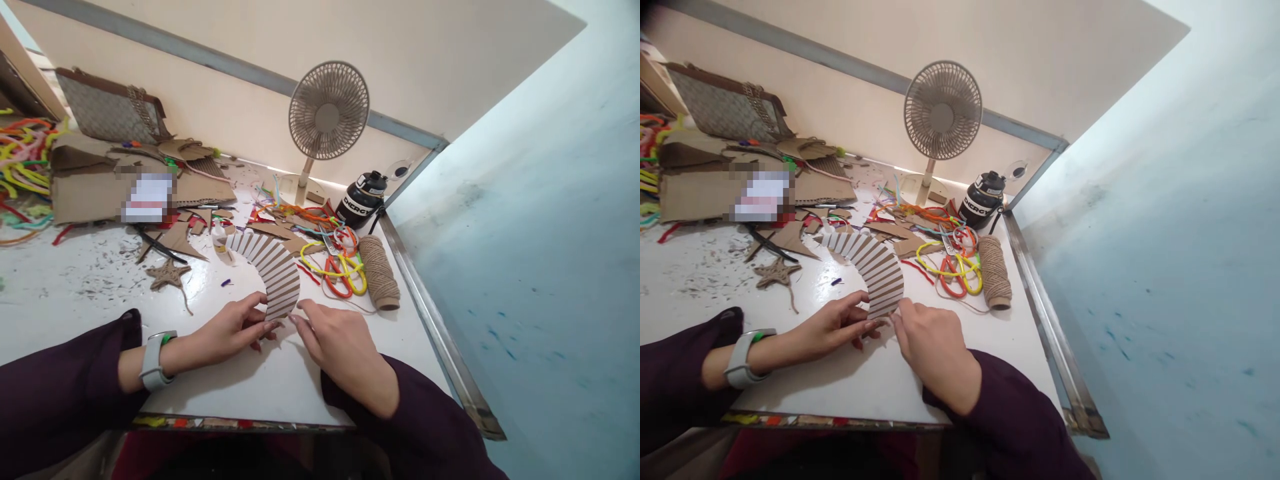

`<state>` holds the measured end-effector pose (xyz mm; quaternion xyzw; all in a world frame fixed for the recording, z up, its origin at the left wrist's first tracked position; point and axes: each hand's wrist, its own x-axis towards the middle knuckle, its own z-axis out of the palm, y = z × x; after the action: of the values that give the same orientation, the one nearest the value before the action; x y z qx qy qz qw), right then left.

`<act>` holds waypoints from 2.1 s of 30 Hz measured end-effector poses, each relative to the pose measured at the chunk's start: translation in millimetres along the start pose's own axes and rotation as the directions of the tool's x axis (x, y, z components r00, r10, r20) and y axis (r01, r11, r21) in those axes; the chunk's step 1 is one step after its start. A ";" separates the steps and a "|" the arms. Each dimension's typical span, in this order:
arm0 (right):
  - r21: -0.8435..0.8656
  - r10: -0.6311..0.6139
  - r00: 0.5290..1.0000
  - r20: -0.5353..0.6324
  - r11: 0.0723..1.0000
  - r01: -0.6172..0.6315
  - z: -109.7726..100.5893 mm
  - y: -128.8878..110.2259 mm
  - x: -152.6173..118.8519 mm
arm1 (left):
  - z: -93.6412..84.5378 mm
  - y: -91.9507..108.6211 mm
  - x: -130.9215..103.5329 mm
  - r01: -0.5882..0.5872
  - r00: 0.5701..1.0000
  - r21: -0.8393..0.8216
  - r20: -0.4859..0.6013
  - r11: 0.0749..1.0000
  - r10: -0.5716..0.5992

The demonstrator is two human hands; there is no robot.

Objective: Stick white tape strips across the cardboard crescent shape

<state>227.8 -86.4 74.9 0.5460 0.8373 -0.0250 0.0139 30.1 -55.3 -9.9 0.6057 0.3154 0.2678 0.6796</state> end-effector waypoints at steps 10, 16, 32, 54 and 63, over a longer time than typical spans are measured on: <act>0.030 -0.050 0.999 -0.007 0.998 0.050 1.7 17.3 5.6 | -4.5 5.6 -1.8 0.055 0.998 -0.084 0.043 0.995 -0.052; 0.139 -0.060 0.998 0.011 0.989 0.057 2.5 23.1 12.3 | -6.3 5.1 -2.3 0.106 0.991 -0.142 0.091 0.984 -0.093; 0.368 -0.061 0.988 0.144 0.930 0.004 -8.2 29.6 16.0 | -6.9 6.2 -2.9 0.098 0.991 -0.172 0.104 0.980 -0.081; 0.760 -0.248 0.939 0.237 0.649 -0.021 7.5 40.2 29.3 | 2.1 4.8 4.2 0.151 0.988 -0.304 0.021 0.940 -0.152; 0.559 -0.159 0.977 0.139 0.827 0.055 1.1 27.3 22.9 | -2.1 5.9 2.9 0.047 0.998 -0.245 -0.029 0.968 -0.056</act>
<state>243.6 -54.5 71.9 0.4741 0.8190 -0.3154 -0.0702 30.5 -51.0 -4.5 0.5042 0.3077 0.2976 0.7500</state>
